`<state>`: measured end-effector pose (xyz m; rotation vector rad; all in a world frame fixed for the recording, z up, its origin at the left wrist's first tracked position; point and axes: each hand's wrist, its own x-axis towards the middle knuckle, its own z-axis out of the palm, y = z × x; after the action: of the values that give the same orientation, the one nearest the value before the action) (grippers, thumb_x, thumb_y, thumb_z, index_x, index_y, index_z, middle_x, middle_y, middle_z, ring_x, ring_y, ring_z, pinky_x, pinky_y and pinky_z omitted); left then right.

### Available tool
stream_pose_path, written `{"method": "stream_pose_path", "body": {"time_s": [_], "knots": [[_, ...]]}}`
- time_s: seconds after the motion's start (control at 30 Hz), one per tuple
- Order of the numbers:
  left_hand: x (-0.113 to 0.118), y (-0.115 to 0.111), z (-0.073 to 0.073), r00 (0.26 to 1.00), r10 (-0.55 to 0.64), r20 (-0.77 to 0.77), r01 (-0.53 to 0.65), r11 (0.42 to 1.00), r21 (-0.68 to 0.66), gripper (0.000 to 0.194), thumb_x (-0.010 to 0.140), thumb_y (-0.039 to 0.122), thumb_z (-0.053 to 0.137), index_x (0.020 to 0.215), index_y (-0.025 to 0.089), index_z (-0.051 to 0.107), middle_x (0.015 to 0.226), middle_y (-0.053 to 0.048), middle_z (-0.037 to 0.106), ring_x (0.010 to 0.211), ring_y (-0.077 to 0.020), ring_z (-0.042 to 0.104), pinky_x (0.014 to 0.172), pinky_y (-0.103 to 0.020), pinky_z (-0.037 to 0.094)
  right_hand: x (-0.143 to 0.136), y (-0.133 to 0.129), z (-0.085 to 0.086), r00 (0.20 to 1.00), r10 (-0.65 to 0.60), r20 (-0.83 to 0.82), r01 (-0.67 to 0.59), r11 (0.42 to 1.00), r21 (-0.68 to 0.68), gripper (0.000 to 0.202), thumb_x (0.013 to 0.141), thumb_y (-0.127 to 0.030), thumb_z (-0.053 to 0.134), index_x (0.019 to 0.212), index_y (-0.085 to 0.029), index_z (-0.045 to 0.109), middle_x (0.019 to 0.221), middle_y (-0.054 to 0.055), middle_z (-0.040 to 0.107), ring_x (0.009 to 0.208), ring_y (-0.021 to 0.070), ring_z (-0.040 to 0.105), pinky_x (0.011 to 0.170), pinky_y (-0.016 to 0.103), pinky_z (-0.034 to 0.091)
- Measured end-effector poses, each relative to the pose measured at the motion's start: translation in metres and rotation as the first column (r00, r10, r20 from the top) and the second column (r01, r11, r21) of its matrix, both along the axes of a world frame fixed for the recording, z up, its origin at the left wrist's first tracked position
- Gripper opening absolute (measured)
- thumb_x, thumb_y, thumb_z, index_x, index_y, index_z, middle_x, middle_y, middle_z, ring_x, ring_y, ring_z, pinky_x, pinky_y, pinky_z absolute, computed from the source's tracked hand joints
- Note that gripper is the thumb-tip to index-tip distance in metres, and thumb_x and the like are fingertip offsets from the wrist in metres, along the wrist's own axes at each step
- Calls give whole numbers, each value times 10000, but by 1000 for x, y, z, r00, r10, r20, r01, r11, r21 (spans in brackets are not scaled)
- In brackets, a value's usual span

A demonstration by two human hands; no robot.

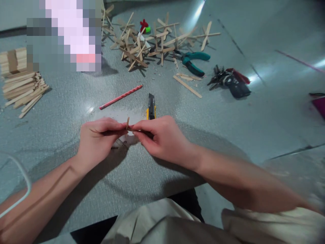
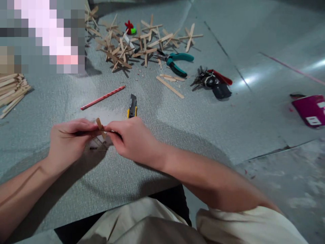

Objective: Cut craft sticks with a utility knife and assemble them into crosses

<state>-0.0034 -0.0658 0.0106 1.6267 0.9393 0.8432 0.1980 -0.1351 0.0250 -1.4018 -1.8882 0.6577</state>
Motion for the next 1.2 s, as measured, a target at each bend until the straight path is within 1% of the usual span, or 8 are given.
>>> {"method": "stream_pose_path", "body": {"time_s": [0.1, 0.27, 0.4, 0.53, 0.63, 0.77, 1.07, 1.2], "knots": [[1, 1, 0, 1000, -4, -4, 4, 1000, 5, 122, 803, 217, 880, 804, 332, 840, 825, 17, 814, 755, -166, 761, 722, -299, 638, 1, 1, 0, 1000, 13, 10, -12, 1000, -20, 200, 975, -150, 601, 945, -172, 798, 784, 22, 792, 622, 114, 635, 633, 245, 416], [1, 2, -1, 999, 17, 33, -17, 1000, -10, 99, 788, 254, 900, 808, 329, 839, 853, 9, 819, 783, -169, 772, 750, -306, 655, -1, 1, -2, 999, -13, -40, 15, 999, 30, 204, 977, -154, 592, 975, -159, 796, 814, 37, 799, 640, 118, 652, 642, 245, 434], [0, 1, -1, 1000, 10, 21, -10, 1000, -1, 148, 811, 220, 881, 915, 323, 855, 908, 2, 834, 815, -171, 791, 786, -303, 669, 2, 4, -5, 997, 9, -75, -8, 1000, 26, 191, 980, -155, 599, 985, -171, 789, 831, 27, 805, 658, 120, 673, 666, 241, 469], [0, 0, -2, 999, 52, 15, -51, 997, -62, 236, 810, 213, 884, 1027, 297, 845, 961, -14, 847, 853, -192, 813, 844, -330, 686, 7, 6, -9, 995, 40, -95, -35, 998, 54, 202, 992, -153, 600, 1051, -185, 791, 917, 39, 829, 757, 141, 738, 713, 242, 514], [0, 0, -4, 997, 74, 12, -73, 996, -52, 227, 799, 197, 893, 996, 297, 843, 957, -3, 846, 863, -191, 812, 859, -330, 685, 9, 8, -10, 992, 62, -109, -54, 996, 69, 216, 1003, -143, 602, 1097, -182, 792, 975, 47, 840, 818, 147, 768, 754, 240, 538], [0, 0, -4, 997, 69, 21, -68, 997, -30, 138, 834, 212, 869, 940, 297, 844, 931, 8, 842, 863, -184, 806, 870, -335, 680, 9, 8, -10, 994, 69, -86, -65, 997, 47, 227, 1026, -173, 593, 1141, -203, 787, 1034, 53, 840, 861, 158, 774, 790, 257, 551], [1, -3, -2, 994, 106, 19, -106, 994, -20, 78, 860, 270, 841, 929, 302, 822, 927, 9, 827, 851, -188, 782, 845, -340, 658, 8, 8, -13, 994, 83, -70, -80, 996, 49, 214, 1039, -204, 579, 1163, -192, 753, 976, 39, 823, 777, 140, 722, 739, 247, 517], [1, -5, -1, 994, 110, 2, -110, 994, -6, 60, 882, 278, 814, 940, 291, 810, 923, 13, 819, 835, -175, 765, 822, -311, 642, 9, 9, -15, 993, 78, -93, -75, 997, 34, 194, 1037, -204, 588, 1165, -181, 731, 957, 30, 815, 768, 132, 720, 714, 233, 504]]}}
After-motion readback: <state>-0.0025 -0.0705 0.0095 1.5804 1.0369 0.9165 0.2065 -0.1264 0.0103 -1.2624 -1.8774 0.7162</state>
